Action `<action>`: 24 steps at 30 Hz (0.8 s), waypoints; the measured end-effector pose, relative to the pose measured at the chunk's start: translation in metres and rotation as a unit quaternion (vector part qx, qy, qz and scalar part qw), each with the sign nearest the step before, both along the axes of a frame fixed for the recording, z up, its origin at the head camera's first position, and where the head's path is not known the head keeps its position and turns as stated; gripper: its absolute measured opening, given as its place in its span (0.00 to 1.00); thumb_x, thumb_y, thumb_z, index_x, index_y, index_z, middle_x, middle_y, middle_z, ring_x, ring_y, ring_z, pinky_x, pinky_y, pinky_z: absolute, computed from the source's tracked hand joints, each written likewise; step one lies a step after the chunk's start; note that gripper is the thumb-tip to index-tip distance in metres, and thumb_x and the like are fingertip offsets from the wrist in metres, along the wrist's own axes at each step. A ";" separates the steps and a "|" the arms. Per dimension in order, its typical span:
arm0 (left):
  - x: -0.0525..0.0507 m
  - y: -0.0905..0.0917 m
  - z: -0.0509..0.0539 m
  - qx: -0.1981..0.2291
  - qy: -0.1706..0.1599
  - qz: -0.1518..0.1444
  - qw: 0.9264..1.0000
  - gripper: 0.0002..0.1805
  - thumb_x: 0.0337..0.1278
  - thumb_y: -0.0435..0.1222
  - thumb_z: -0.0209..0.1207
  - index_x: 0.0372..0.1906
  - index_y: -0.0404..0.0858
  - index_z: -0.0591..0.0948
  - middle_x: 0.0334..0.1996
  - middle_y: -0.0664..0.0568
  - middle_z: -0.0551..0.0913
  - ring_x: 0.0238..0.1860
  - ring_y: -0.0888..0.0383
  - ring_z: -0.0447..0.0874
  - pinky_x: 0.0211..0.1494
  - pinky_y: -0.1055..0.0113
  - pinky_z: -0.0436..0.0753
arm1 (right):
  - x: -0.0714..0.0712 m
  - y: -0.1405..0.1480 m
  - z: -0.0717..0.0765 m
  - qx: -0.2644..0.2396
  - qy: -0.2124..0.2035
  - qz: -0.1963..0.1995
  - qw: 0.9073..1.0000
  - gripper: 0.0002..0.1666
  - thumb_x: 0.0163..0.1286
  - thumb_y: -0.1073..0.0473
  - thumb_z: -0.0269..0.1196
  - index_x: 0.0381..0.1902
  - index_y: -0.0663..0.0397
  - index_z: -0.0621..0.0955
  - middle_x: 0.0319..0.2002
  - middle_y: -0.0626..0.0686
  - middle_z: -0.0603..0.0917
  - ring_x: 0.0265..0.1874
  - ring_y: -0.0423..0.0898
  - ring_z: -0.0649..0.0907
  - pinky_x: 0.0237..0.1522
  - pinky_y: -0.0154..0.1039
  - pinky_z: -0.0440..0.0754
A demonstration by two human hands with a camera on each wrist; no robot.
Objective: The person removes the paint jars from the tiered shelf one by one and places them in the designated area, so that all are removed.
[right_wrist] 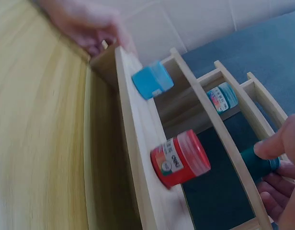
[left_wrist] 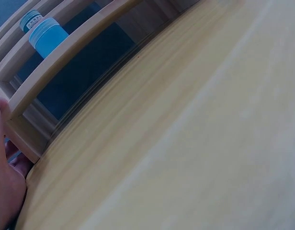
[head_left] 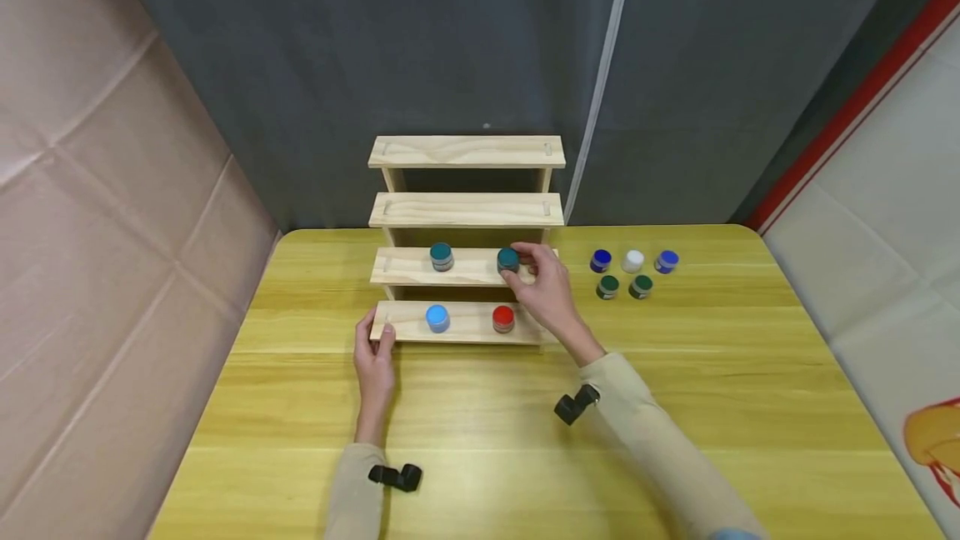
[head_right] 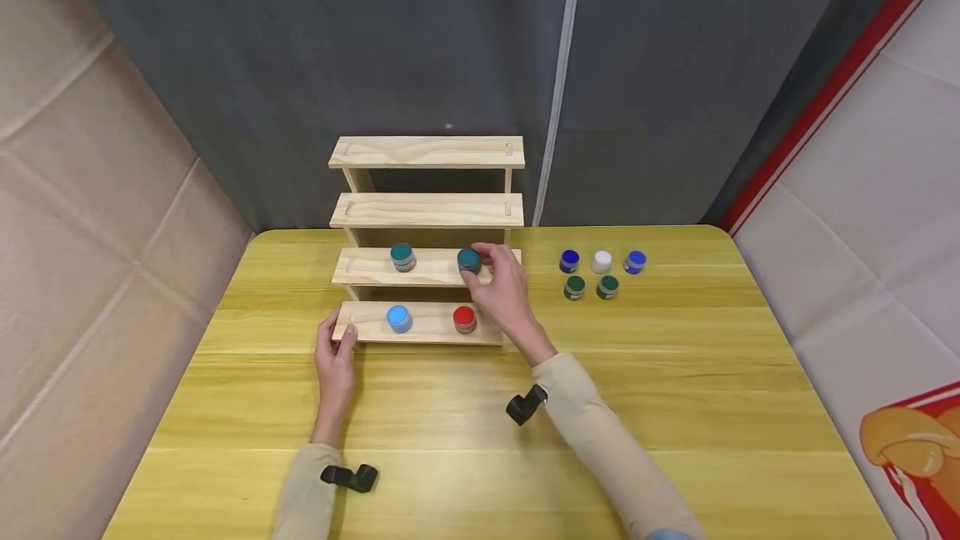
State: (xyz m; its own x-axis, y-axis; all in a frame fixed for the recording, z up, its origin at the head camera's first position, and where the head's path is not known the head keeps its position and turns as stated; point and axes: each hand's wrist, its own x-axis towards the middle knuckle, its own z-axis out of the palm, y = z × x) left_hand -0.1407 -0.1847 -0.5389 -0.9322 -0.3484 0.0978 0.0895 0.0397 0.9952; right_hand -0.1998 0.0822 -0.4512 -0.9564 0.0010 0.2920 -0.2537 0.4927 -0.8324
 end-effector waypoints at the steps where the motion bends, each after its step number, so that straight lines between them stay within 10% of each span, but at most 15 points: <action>1: -0.002 -0.001 -0.003 0.001 0.002 0.001 1.000 0.25 0.74 0.29 0.52 0.71 0.27 0.67 0.68 0.32 0.72 0.50 0.61 0.76 0.49 0.82 0.76 | 0.000 0.000 -0.001 0.010 0.006 0.001 1.000 0.24 0.65 0.65 0.70 0.58 0.64 0.80 0.50 0.62 0.82 0.47 0.57 0.82 0.51 0.49 0.80; 9: -0.013 -0.006 -0.032 0.003 -0.004 0.016 1.000 0.25 0.75 0.31 0.52 0.73 0.34 0.68 0.70 0.37 0.71 0.52 0.63 0.75 0.51 0.83 0.75 | 0.003 0.003 -0.003 0.027 0.037 0.014 0.999 0.22 0.67 0.67 0.68 0.58 0.65 0.79 0.51 0.62 0.83 0.51 0.57 0.82 0.56 0.52 0.81; 24: -0.012 -0.005 -0.031 -0.004 -0.010 0.010 1.000 0.26 0.75 0.32 0.51 0.74 0.34 0.66 0.73 0.38 0.69 0.53 0.65 0.73 0.52 0.82 0.75 | 0.010 0.020 -0.009 -0.049 0.048 -0.010 0.998 0.24 0.66 0.71 0.67 0.60 0.67 0.77 0.53 0.64 0.81 0.55 0.59 0.81 0.65 0.52 0.78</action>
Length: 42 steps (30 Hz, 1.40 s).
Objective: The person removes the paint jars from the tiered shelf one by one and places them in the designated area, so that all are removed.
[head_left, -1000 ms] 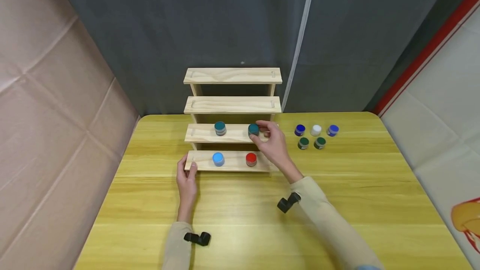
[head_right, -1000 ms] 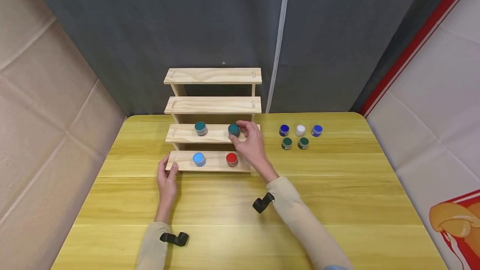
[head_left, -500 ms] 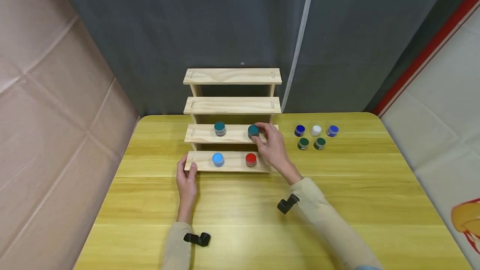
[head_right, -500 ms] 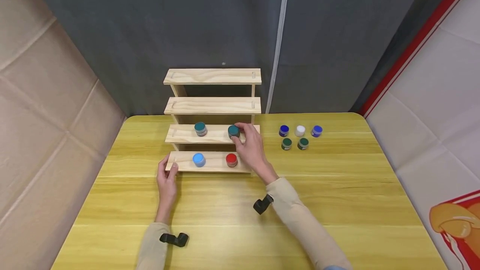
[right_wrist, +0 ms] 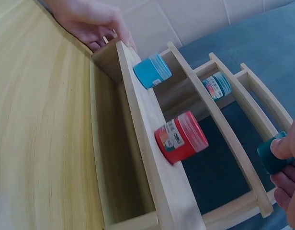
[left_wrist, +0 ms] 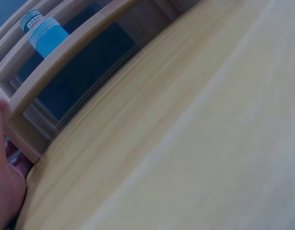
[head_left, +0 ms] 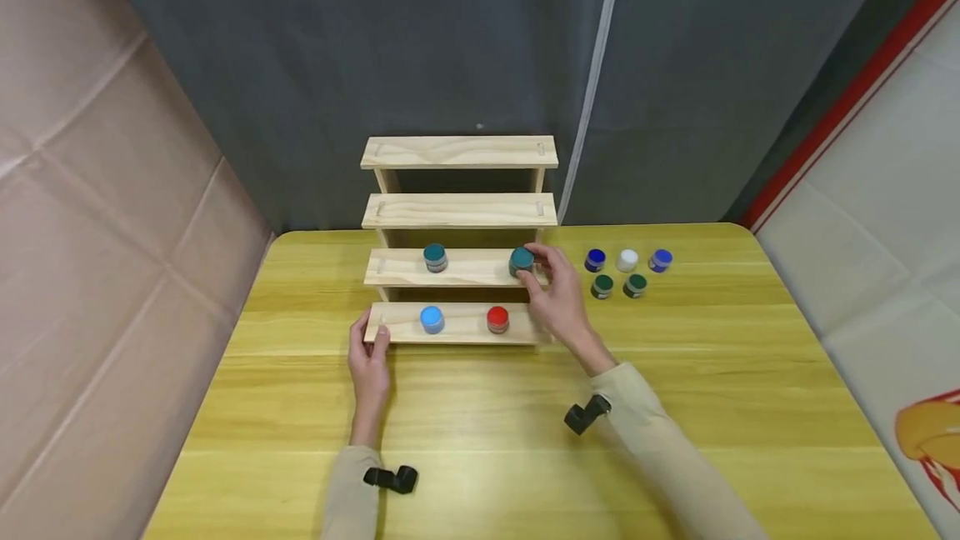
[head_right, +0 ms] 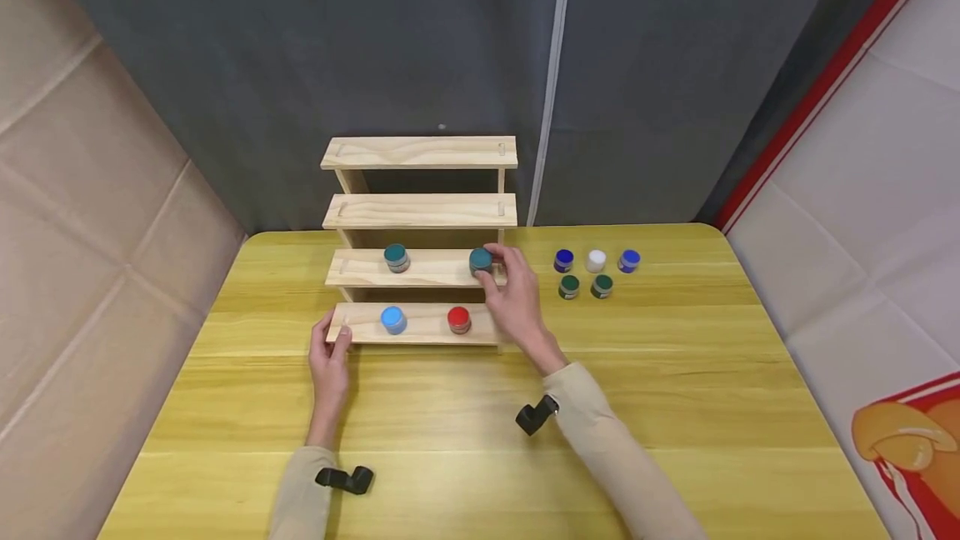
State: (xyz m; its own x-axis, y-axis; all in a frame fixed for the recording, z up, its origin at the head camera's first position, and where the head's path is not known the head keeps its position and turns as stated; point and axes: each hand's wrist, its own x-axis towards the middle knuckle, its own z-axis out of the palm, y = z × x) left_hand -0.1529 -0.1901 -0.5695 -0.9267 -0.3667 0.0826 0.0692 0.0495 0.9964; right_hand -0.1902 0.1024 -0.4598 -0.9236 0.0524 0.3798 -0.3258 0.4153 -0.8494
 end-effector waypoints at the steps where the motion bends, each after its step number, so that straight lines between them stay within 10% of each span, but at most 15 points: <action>1: 0.000 0.000 0.001 0.005 0.001 -0.001 1.000 0.26 0.75 0.31 0.51 0.74 0.33 0.66 0.73 0.37 0.69 0.54 0.65 0.73 0.53 0.82 0.75 | 0.000 0.002 0.000 -0.001 0.001 -0.002 1.000 0.24 0.66 0.71 0.67 0.60 0.67 0.77 0.53 0.64 0.81 0.55 0.59 0.81 0.64 0.52 0.78; 8: 0.013 0.003 0.030 -0.007 0.004 -0.004 1.000 0.26 0.74 0.30 0.52 0.72 0.27 0.66 0.70 0.32 0.70 0.47 0.67 0.75 0.48 0.81 0.75 | 0.002 0.014 -0.004 -0.003 0.042 -0.024 0.999 0.23 0.65 0.71 0.67 0.58 0.69 0.78 0.53 0.66 0.82 0.54 0.60 0.81 0.62 0.56 0.77; 19: 0.015 0.003 0.034 -0.012 0.003 -0.001 1.000 0.25 0.74 0.30 0.52 0.72 0.28 0.67 0.70 0.34 0.71 0.47 0.66 0.74 0.48 0.80 0.75 | 0.004 0.029 -0.007 -0.025 0.065 -0.071 0.995 0.24 0.64 0.73 0.68 0.58 0.71 0.77 0.52 0.67 0.80 0.54 0.60 0.80 0.62 0.50 0.77; 24: 0.008 -0.001 0.018 -0.018 0.003 0.006 1.000 0.25 0.75 0.32 0.52 0.72 0.31 0.68 0.71 0.38 0.71 0.47 0.66 0.74 0.48 0.79 0.75 | 0.008 0.035 -0.005 -0.051 0.063 -0.088 0.993 0.23 0.65 0.75 0.66 0.58 0.73 0.77 0.53 0.69 0.81 0.54 0.63 0.81 0.61 0.55 0.76; 28: 0.001 -0.005 -0.002 -0.019 0.007 0.014 1.000 0.25 0.75 0.34 0.52 0.73 0.36 0.68 0.71 0.41 0.71 0.48 0.66 0.74 0.48 0.80 0.74 | 0.007 0.045 -0.009 -0.060 0.053 -0.110 0.991 0.23 0.66 0.72 0.66 0.59 0.71 0.77 0.53 0.68 0.82 0.53 0.60 0.82 0.59 0.39 0.78; 42: 0.000 0.000 -0.002 -0.003 0.001 0.008 1.000 0.25 0.75 0.34 0.52 0.73 0.36 0.68 0.70 0.40 0.72 0.45 0.67 0.75 0.47 0.80 0.75 | 0.014 0.078 -0.017 -0.081 0.028 -0.188 0.979 0.23 0.68 0.69 0.67 0.60 0.69 0.77 0.54 0.65 0.82 0.52 0.45 0.80 0.60 0.40 0.76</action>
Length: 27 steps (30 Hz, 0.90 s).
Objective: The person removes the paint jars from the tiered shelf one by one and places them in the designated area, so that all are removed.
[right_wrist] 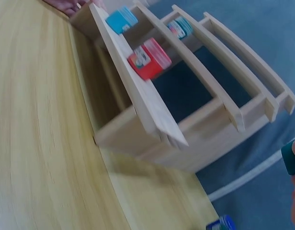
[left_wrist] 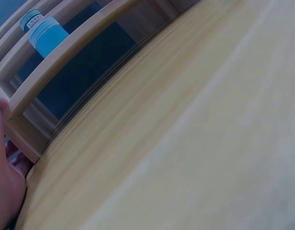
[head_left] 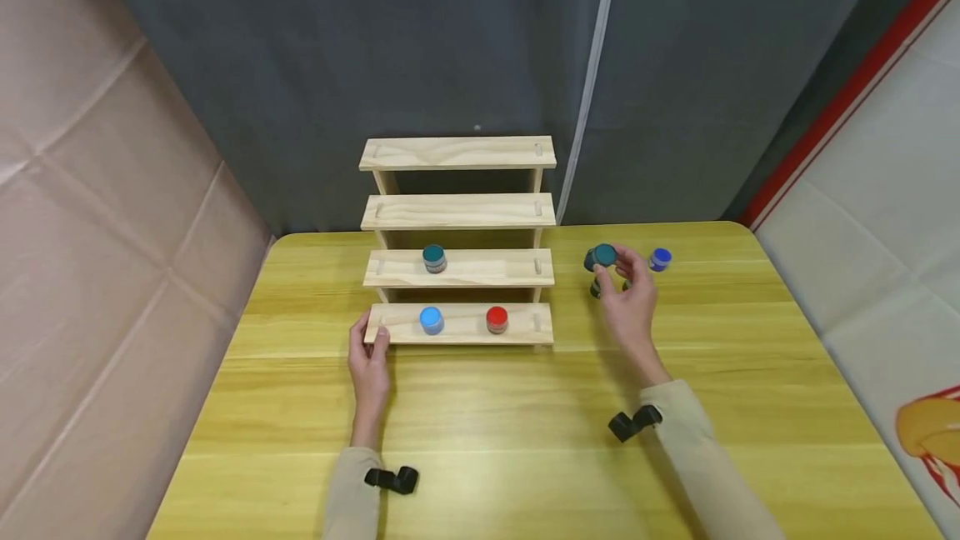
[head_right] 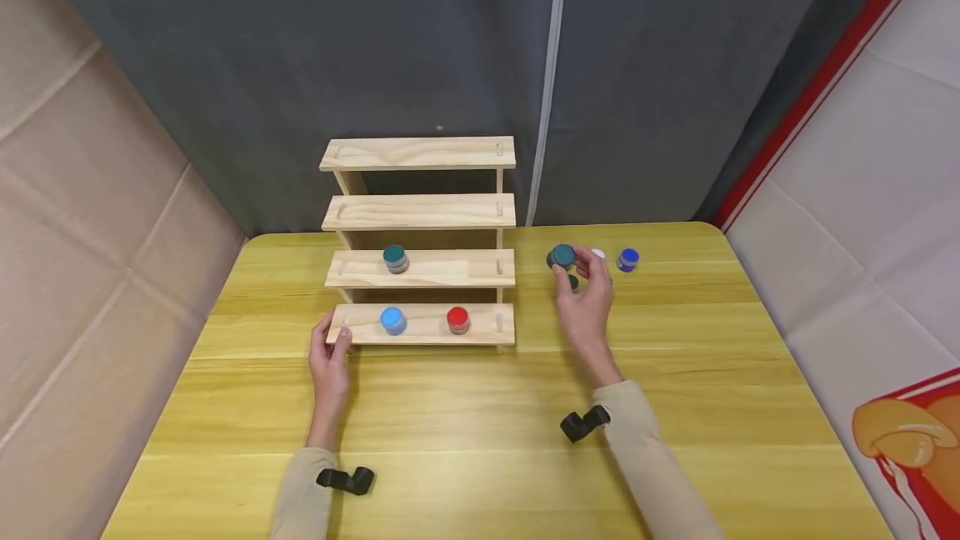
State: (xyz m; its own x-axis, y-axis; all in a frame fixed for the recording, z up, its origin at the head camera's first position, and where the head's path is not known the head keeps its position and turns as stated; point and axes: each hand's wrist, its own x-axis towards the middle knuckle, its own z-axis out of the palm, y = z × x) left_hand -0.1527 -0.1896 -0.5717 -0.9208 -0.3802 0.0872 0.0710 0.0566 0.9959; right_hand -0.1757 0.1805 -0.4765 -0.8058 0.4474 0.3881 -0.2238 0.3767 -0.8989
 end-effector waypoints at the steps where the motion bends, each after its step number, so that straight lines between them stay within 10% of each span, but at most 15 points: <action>1: 0.000 0.000 0.001 0.000 0.000 0.000 1.000 0.25 0.75 0.33 0.52 0.73 0.36 0.68 0.70 0.39 0.72 0.45 0.68 0.74 0.47 0.80 0.75 | 0.000 0.003 -0.001 -0.003 0.000 -0.004 1.000 0.23 0.68 0.69 0.67 0.60 0.69 0.77 0.54 0.65 0.82 0.52 0.43 0.79 0.61 0.41 0.76; 11: 0.014 0.005 0.033 -0.005 0.002 -0.015 1.000 0.25 0.74 0.29 0.52 0.71 0.27 0.67 0.70 0.33 0.71 0.45 0.64 0.75 0.46 0.78 0.76 | 0.001 0.030 -0.008 -0.018 0.004 -0.048 0.999 0.23 0.67 0.67 0.68 0.58 0.68 0.78 0.52 0.61 0.83 0.46 0.31 0.77 0.56 0.32 0.74; 27: 0.013 0.005 0.033 -0.007 0.006 -0.013 1.000 0.25 0.74 0.29 0.52 0.71 0.27 0.68 0.69 0.34 0.72 0.47 0.62 0.75 0.47 0.80 0.75 | -0.004 0.069 -0.019 -0.002 -0.023 -0.091 0.996 0.24 0.68 0.67 0.67 0.60 0.70 0.77 0.52 0.61 0.82 0.46 0.31 0.77 0.56 0.33 0.73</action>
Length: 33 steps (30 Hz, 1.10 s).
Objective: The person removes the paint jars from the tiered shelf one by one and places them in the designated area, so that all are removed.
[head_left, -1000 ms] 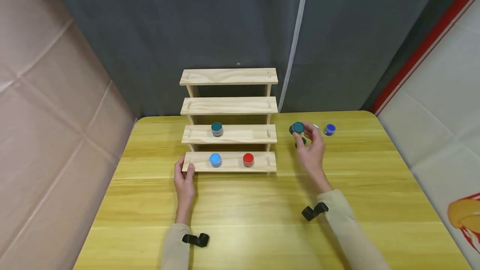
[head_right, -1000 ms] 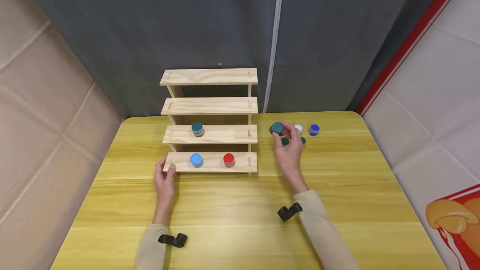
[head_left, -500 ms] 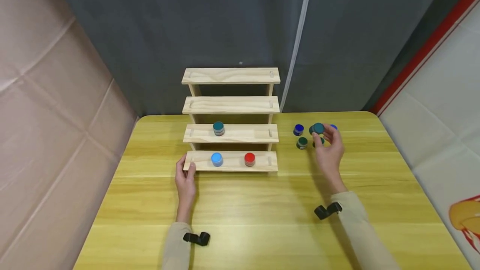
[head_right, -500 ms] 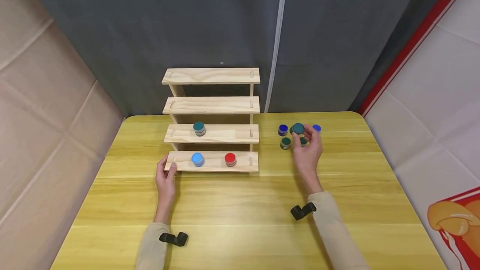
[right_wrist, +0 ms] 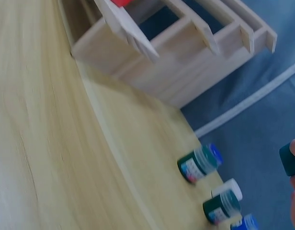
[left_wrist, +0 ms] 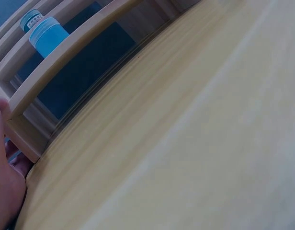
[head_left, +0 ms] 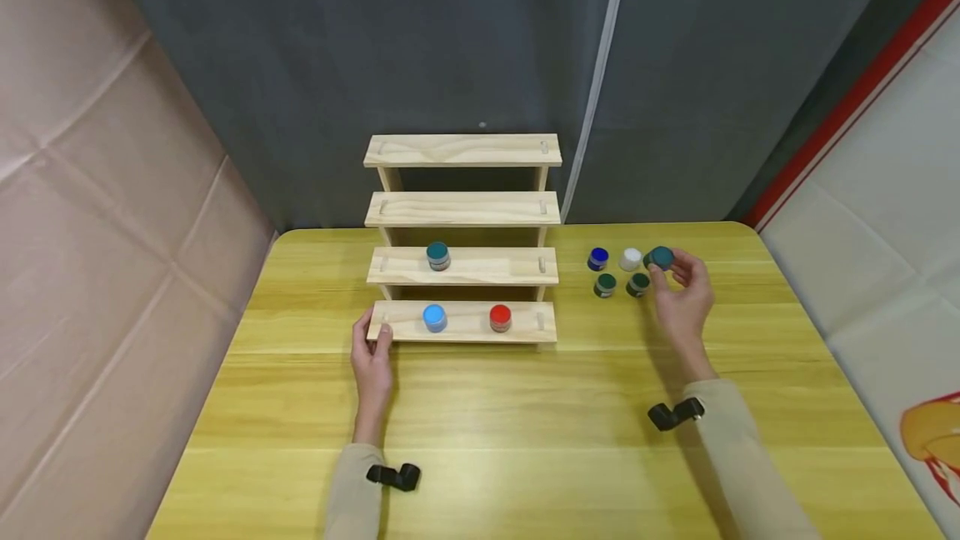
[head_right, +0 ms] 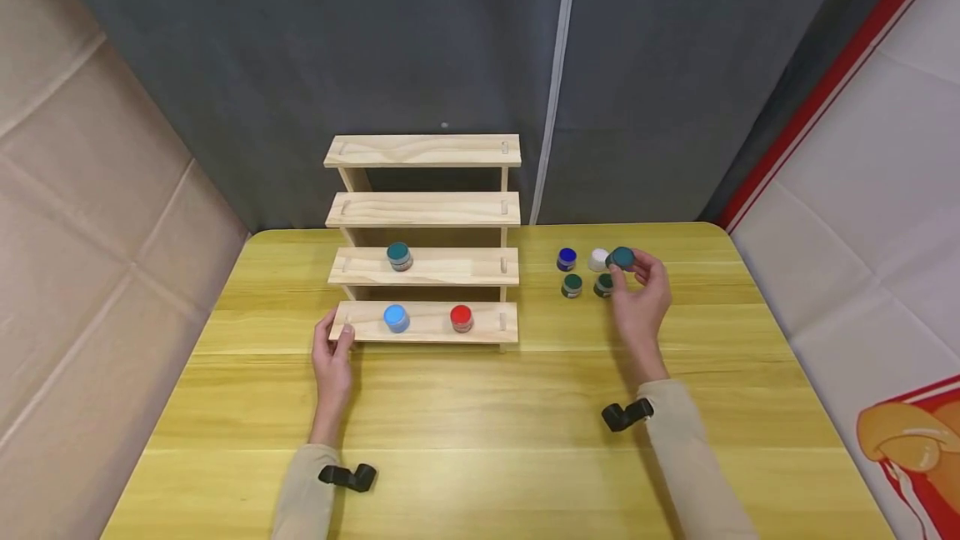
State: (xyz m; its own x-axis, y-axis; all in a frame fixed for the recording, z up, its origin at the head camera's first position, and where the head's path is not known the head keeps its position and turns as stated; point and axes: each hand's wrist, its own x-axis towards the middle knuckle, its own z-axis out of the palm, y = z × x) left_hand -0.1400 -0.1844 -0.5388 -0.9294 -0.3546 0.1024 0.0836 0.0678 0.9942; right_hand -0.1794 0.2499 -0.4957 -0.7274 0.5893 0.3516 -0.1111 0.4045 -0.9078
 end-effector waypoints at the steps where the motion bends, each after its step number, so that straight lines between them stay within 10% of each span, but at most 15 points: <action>1: 0.000 0.000 -0.001 -0.001 -0.001 0.000 1.000 0.25 0.74 0.30 0.52 0.71 0.27 0.68 0.69 0.35 0.72 0.48 0.61 0.75 0.47 0.80 0.75 | 0.000 0.003 -0.001 0.001 -0.006 -0.005 1.000 0.24 0.67 0.67 0.68 0.60 0.68 0.78 0.52 0.60 0.82 0.46 0.30 0.76 0.56 0.32 0.73; 15: -0.012 -0.006 -0.036 -0.007 0.001 0.015 1.000 0.25 0.76 0.34 0.52 0.73 0.36 0.68 0.71 0.40 0.71 0.44 0.68 0.74 0.45 0.81 0.74 | -0.002 0.028 -0.014 -0.019 -0.078 -0.048 0.996 0.25 0.67 0.61 0.70 0.59 0.64 0.79 0.52 0.56 0.84 0.46 0.31 0.78 0.54 0.28 0.75; 22: 0.003 0.000 0.002 -0.021 -0.005 0.002 1.000 0.25 0.74 0.31 0.53 0.71 0.29 0.68 0.71 0.36 0.71 0.36 0.69 0.72 0.41 0.78 0.73 | -0.003 0.035 -0.024 -0.018 -0.096 -0.059 0.994 0.25 0.67 0.62 0.69 0.59 0.65 0.78 0.54 0.60 0.84 0.46 0.32 0.78 0.56 0.29 0.77; 33: 0.001 0.001 0.004 -0.013 -0.008 -0.003 1.000 0.25 0.74 0.30 0.52 0.72 0.29 0.67 0.71 0.36 0.70 0.44 0.69 0.75 0.46 0.78 0.76 | -0.006 0.047 -0.037 -0.038 -0.169 -0.058 0.983 0.27 0.69 0.61 0.67 0.63 0.62 0.76 0.55 0.56 0.82 0.46 0.35 0.79 0.53 0.26 0.78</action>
State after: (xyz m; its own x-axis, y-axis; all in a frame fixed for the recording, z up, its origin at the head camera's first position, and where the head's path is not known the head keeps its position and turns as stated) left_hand -0.1386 -0.1836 -0.5352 -0.9330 -0.3467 0.0965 0.0683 0.0927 0.9933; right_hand -0.1849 0.2964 -0.5323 -0.7211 0.6907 0.0531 0.2448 0.3257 -0.9132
